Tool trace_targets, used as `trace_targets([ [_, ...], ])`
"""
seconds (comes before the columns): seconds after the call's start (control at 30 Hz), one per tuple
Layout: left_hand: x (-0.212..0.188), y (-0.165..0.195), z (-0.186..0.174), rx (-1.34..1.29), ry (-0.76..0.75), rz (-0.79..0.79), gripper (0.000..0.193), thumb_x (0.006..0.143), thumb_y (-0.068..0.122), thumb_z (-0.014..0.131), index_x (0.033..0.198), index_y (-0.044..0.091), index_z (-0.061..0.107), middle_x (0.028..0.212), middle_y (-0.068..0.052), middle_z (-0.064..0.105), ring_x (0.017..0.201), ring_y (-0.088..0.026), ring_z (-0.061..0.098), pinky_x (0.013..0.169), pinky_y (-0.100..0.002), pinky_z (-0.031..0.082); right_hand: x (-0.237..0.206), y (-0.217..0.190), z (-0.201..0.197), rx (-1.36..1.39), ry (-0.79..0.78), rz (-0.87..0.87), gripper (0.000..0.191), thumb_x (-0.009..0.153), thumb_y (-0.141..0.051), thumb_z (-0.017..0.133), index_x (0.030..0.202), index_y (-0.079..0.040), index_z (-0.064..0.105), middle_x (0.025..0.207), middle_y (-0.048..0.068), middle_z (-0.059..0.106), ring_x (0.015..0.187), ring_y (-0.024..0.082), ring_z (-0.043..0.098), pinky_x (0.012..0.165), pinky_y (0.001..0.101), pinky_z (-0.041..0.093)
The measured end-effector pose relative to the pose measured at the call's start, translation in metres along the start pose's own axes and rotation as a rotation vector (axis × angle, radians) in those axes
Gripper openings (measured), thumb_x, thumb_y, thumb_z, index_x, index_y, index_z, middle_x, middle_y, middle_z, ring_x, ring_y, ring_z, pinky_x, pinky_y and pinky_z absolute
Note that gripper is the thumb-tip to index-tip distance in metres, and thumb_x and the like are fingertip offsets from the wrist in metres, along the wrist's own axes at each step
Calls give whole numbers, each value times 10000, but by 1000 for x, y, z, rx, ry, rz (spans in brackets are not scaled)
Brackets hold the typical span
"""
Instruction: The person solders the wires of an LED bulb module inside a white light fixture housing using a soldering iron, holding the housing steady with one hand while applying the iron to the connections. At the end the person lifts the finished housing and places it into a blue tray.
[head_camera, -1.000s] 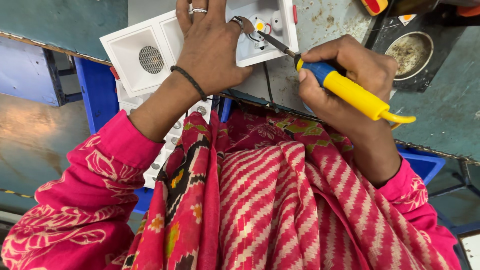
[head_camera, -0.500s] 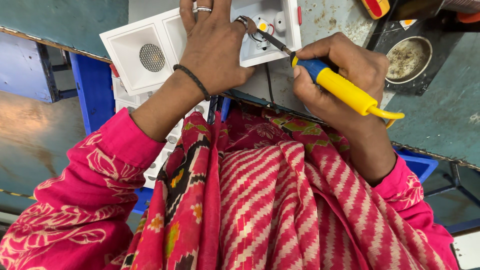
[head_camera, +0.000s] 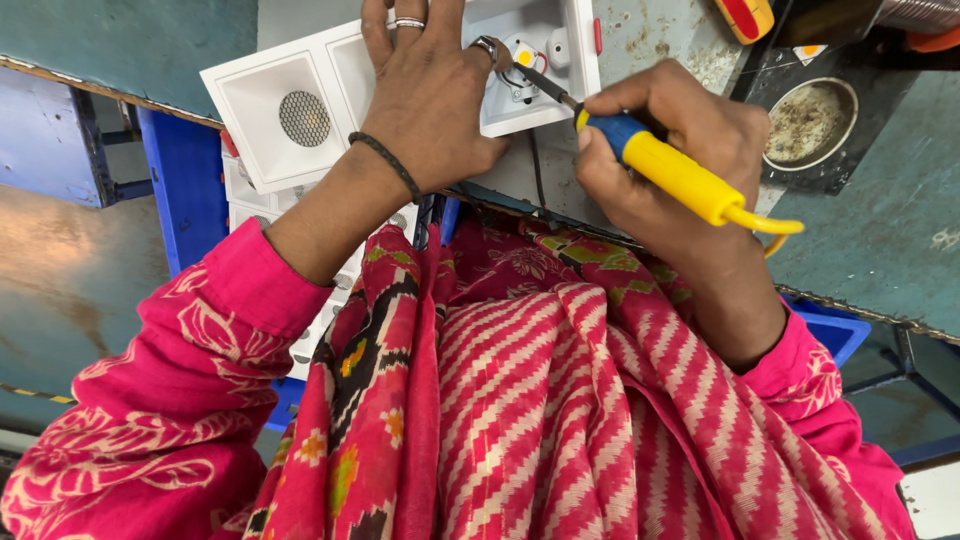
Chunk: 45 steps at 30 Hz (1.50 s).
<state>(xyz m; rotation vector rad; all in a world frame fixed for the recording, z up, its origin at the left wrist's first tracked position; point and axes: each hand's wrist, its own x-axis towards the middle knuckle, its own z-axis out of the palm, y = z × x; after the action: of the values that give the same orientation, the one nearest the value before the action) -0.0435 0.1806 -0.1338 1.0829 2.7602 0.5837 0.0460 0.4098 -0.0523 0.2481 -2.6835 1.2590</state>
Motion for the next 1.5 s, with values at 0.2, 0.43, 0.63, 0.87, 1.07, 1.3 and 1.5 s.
trace_targets([
  [0.2, 0, -1, 1, -20, -32, -20, 524, 722, 356, 858, 1140, 52, 772, 1425, -245, 444, 1419, -435, 283, 1183, -591, 92, -2, 2, -6, -12, 11, 37, 138, 986, -42, 792, 1054, 13, 685, 827, 72, 670, 680, 125, 639, 654, 250, 481],
  [0.43, 1, 2, 0, -21, -11, -18, 494, 737, 356, 847, 1118, 51, 775, 1453, -256, 436, 1437, -453, 251, 1179, -596, 83, 5, 0, -2, -3, -6, 59, 153, 974, -31, 802, 1019, 28, 667, 730, 54, 622, 605, 114, 578, 592, 258, 419],
  [0.63, 2, 3, 2, -28, -19, -27, 463, 768, 343, 834, 1121, 49, 777, 1458, -257, 433, 1447, -448, 254, 1191, -601, 78, 7, -2, -3, 16, -12, 59, 151, 1003, -42, 799, 993, 26, 664, 756, 44, 630, 634, 95, 584, 613, 250, 426],
  [0.87, 1, 3, 1, -8, -16, -19, 480, 724, 332, 841, 1105, 48, 780, 1479, -265, 410, 1453, -451, 231, 1191, -595, 77, 11, 2, -4, 44, -25, 67, 116, 989, -19, 761, 996, 27, 655, 785, 43, 651, 662, 83, 610, 633, 233, 449],
  [1.07, 3, 3, 0, -13, -36, -32, 542, 715, 369, 871, 1150, 57, 784, 1468, -268, 404, 1442, -462, 231, 1183, -602, 74, 8, 6, -8, 55, -18, 55, 110, 998, -25, 754, 1039, 28, 666, 847, 67, 682, 723, 99, 638, 677, 235, 470],
  [1.3, 1, 5, -2, -16, -21, -24, 504, 709, 347, 846, 1107, 44, 784, 1493, -259, 385, 1451, -467, 227, 1179, -606, 85, 2, 9, -12, 74, -3, 89, 115, 1003, -29, 759, 1027, 50, 678, 888, 78, 694, 735, 98, 658, 685, 222, 491],
  [1.5, 3, 6, -2, -25, -25, -32, 521, 728, 368, 848, 1134, 46, 788, 1487, -262, 382, 1447, -469, 222, 1167, -611, 96, 6, 11, -9, 61, -10, 74, 109, 971, -17, 760, 1017, 44, 683, 838, 73, 687, 722, 95, 654, 678, 226, 489],
])
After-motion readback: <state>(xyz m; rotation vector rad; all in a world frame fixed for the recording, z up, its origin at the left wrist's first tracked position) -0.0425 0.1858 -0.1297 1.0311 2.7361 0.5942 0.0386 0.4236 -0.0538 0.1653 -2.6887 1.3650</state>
